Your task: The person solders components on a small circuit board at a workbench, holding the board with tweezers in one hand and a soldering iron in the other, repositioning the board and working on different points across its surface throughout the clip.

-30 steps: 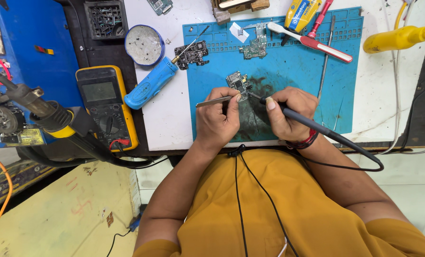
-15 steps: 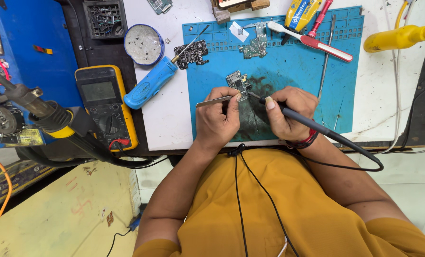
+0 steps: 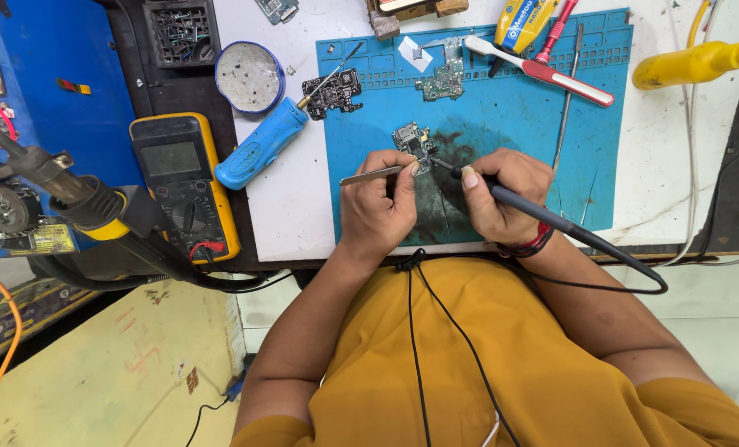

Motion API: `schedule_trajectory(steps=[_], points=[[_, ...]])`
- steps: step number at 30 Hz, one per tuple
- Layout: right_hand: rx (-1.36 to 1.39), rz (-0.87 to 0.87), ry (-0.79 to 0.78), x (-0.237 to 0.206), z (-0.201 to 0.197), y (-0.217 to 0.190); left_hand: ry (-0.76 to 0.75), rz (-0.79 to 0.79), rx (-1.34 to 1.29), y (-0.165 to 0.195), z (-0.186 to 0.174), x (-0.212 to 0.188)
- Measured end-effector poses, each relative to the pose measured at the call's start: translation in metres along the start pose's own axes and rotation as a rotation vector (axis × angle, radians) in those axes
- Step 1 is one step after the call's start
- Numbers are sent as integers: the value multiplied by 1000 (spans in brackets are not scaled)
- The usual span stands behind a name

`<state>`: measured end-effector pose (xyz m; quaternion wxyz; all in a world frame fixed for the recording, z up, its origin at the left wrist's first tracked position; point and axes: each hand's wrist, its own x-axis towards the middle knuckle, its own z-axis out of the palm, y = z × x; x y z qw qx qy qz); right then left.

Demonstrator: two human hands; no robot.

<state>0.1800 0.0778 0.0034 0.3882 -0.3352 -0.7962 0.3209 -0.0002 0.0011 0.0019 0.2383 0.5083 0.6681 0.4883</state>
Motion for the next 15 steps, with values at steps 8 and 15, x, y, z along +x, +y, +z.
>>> schedule_trajectory(steps=[8,15], points=[[13,6,-7,1,0,-1,-4,-2,6,-1,0,0],[5,0,-9,0,1,0,-4,-9,-3,0,0,0]])
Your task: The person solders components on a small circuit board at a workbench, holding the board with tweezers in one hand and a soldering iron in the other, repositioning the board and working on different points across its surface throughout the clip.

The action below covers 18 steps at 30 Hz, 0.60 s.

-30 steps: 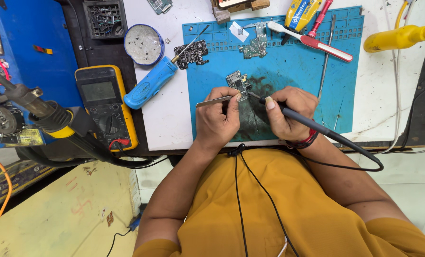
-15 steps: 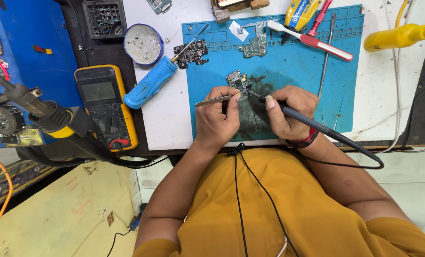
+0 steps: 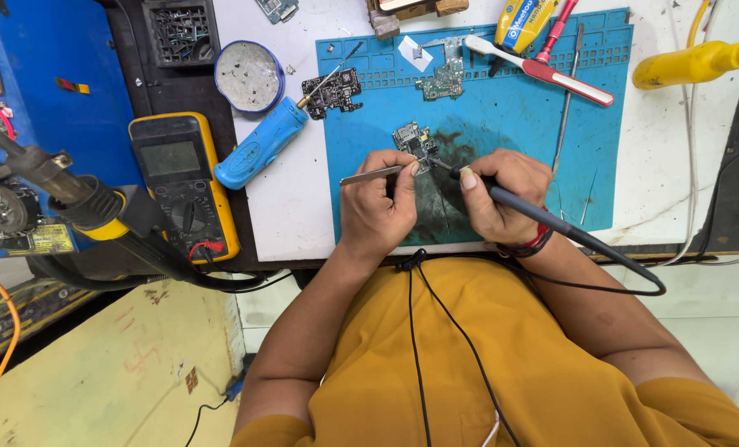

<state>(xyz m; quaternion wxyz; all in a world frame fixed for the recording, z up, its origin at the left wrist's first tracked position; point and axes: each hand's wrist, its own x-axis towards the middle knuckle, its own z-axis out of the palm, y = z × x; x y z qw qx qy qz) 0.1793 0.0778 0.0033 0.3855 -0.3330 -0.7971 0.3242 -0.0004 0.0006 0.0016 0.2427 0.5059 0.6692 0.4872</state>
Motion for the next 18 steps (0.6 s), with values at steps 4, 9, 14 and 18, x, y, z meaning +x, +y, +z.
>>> schedule_trajectory(steps=[4,9,14,18], points=[[-2,1,8,0,0,-1,-3,-23,-1,0,0,1],[-17,15,5,0,-1,-1,12,6,12,1,1,1],[-3,0,3,0,0,0,10,27,16,0,0,0],[10,1,3,0,0,-1,2,3,8,0,0,0]])
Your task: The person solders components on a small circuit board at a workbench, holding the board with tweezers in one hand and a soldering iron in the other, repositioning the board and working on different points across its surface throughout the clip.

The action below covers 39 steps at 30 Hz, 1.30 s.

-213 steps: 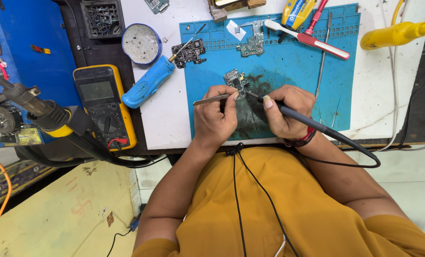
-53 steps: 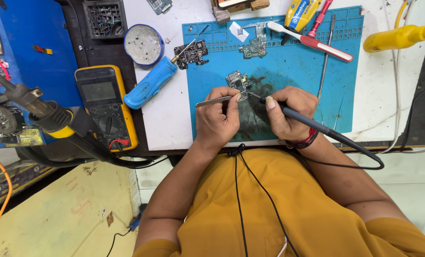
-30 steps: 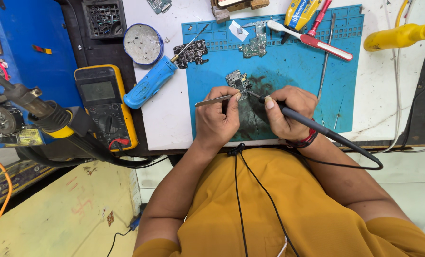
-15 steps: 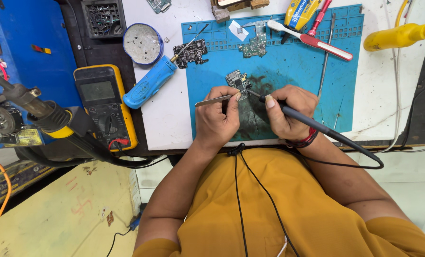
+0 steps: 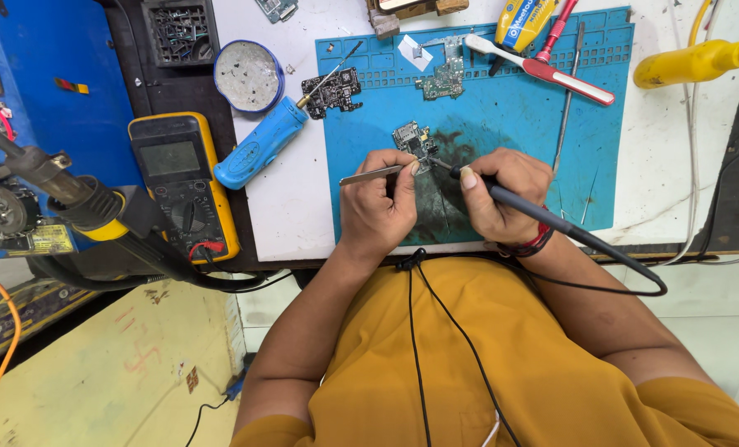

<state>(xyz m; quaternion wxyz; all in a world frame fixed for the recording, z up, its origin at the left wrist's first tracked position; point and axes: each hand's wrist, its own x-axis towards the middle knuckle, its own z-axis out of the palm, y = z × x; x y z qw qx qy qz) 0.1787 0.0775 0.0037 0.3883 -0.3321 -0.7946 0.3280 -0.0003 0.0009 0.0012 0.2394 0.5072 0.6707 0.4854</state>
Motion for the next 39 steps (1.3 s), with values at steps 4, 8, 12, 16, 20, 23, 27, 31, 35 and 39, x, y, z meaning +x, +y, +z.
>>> schedule_trajectory(steps=[4,8,12,16,20,23,27,31,35,39], points=[[-15,8,-4,0,-1,0,-5,3,1,0,0,0],[-10,4,-7,0,-1,0,-6,6,5,-1,0,0],[-3,4,-4,0,-1,0,-1,0,-5,0,0,0],[-11,2,0,0,-1,0,0,5,6,0,0,0],[-8,1,-2,0,-1,0,-4,-4,3,1,0,0],[-15,8,2,0,-1,0,1,17,11,1,0,0],[-13,5,-2,1,-1,0,8,22,4,1,0,0],[0,1,-1,1,-1,-1,-2,24,5,0,0,0],[-6,7,-3,1,-1,-1,-6,-8,-5,1,0,0],[-1,1,2,1,-1,0,-3,-3,-6,1,0,0]])
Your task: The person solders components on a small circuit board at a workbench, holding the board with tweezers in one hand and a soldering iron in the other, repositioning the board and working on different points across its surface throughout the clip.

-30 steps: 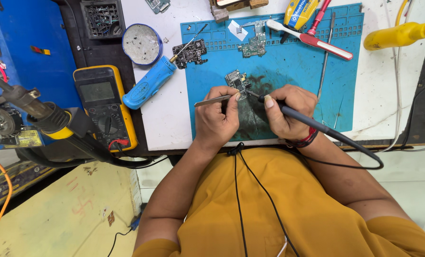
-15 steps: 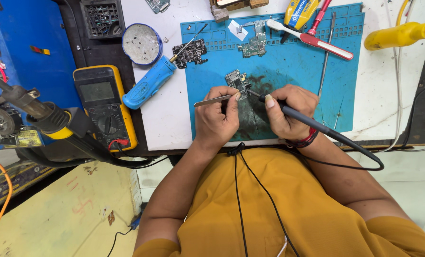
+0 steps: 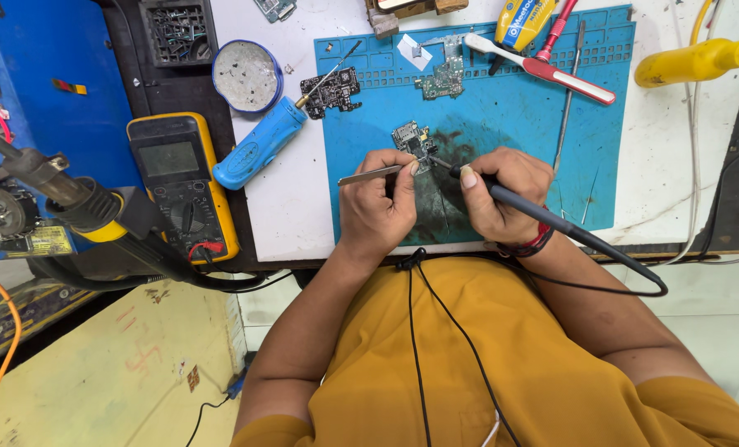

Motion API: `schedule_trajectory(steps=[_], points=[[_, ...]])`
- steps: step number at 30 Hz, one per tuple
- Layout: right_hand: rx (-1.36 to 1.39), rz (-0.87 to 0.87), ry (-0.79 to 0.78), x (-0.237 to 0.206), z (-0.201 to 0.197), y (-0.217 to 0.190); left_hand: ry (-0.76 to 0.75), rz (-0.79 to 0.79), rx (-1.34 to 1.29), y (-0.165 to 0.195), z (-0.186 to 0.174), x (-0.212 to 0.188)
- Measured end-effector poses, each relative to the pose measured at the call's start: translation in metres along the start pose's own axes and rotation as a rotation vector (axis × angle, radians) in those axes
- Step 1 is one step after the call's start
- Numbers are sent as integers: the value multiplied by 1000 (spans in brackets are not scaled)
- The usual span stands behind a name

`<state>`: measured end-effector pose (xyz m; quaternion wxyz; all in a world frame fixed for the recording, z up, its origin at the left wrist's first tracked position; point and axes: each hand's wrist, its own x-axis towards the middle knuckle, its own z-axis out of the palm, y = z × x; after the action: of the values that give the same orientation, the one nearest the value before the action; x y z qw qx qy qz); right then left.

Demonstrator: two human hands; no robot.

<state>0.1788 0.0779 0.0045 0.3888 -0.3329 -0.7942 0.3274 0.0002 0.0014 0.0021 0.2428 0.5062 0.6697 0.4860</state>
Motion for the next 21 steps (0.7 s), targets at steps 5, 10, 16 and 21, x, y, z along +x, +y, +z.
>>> schedule_trajectory(steps=[5,10,16,21], points=[[-8,-3,7,0,1,0,5,7,14,0,-1,0],[-11,4,10,-1,1,0,3,3,10,0,-1,-1],[-23,3,17,0,0,0,5,13,10,0,0,0],[-31,3,14,-1,1,0,-3,4,10,0,-1,0]])
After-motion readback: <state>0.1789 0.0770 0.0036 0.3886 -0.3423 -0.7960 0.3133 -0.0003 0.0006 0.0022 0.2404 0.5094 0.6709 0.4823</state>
